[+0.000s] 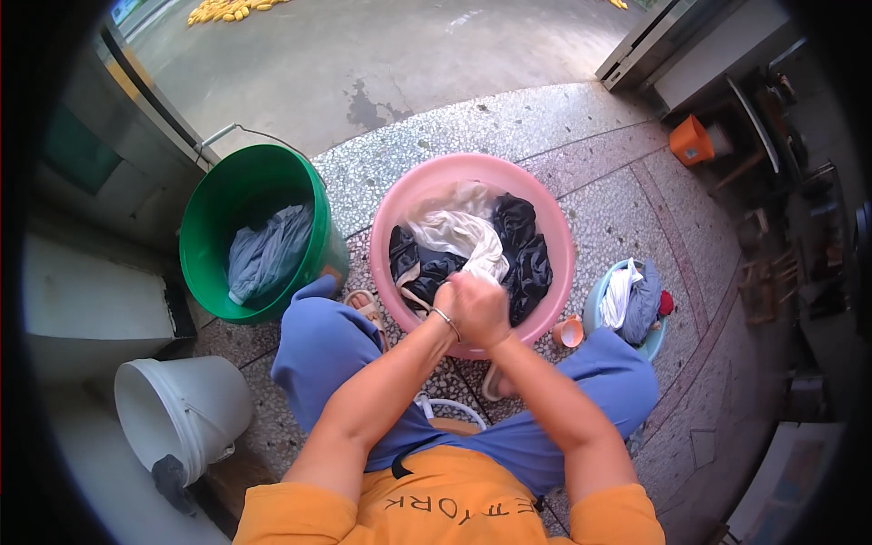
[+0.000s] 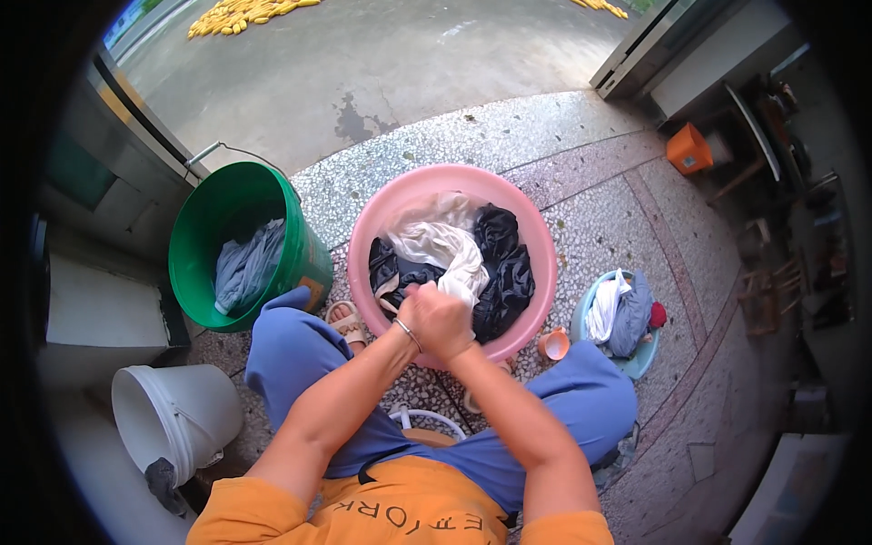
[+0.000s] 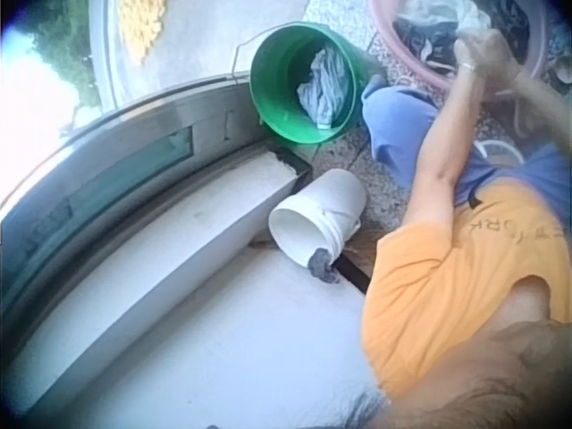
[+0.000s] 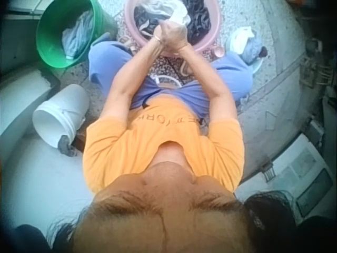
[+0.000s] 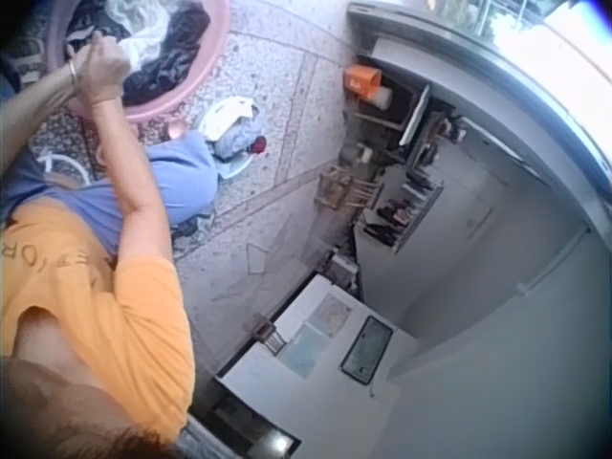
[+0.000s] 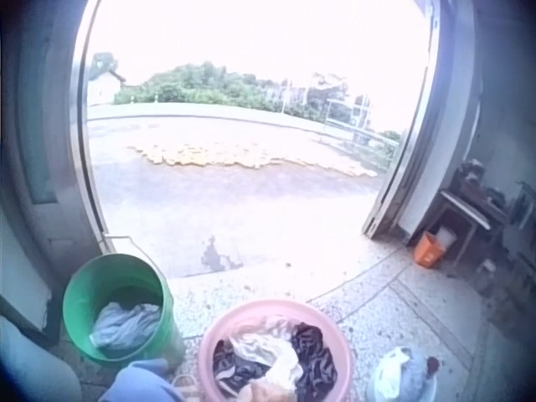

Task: The person washes clothes by hand, scrubbing and wringing out garments in a washbasin, transferring a piece into a bucket, and repeatedly rubbing and wringing another item.

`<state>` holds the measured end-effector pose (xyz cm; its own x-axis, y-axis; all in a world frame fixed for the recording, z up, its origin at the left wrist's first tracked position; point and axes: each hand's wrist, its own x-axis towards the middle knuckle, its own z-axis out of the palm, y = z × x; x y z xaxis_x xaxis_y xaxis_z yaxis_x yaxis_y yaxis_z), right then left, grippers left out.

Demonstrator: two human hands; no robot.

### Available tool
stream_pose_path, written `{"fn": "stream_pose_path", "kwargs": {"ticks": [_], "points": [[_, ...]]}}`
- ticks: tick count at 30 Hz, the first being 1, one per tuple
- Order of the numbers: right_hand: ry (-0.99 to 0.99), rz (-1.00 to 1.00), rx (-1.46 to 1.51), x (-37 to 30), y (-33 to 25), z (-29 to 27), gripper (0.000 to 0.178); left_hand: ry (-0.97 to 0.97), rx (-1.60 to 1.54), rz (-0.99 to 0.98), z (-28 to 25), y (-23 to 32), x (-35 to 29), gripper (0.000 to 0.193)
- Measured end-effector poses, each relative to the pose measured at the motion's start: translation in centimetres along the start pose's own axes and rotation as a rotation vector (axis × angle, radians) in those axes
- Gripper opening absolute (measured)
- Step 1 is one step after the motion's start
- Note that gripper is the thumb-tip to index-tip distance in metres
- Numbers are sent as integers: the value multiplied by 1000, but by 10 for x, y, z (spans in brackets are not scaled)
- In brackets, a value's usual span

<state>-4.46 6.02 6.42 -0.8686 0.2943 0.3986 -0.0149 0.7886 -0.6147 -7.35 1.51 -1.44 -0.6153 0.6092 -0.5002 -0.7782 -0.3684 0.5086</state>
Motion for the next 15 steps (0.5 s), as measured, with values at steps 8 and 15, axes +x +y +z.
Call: {"fn": "stream_pose_path", "kwargs": {"ticks": [8,15], "points": [[-2,80,80,-8,-14,10,32,-186,-241,172,-23,-10,8,27],[-25,345,-201,5,60,-9,34,-7,-89,-195,15,4,-12,22]]}}
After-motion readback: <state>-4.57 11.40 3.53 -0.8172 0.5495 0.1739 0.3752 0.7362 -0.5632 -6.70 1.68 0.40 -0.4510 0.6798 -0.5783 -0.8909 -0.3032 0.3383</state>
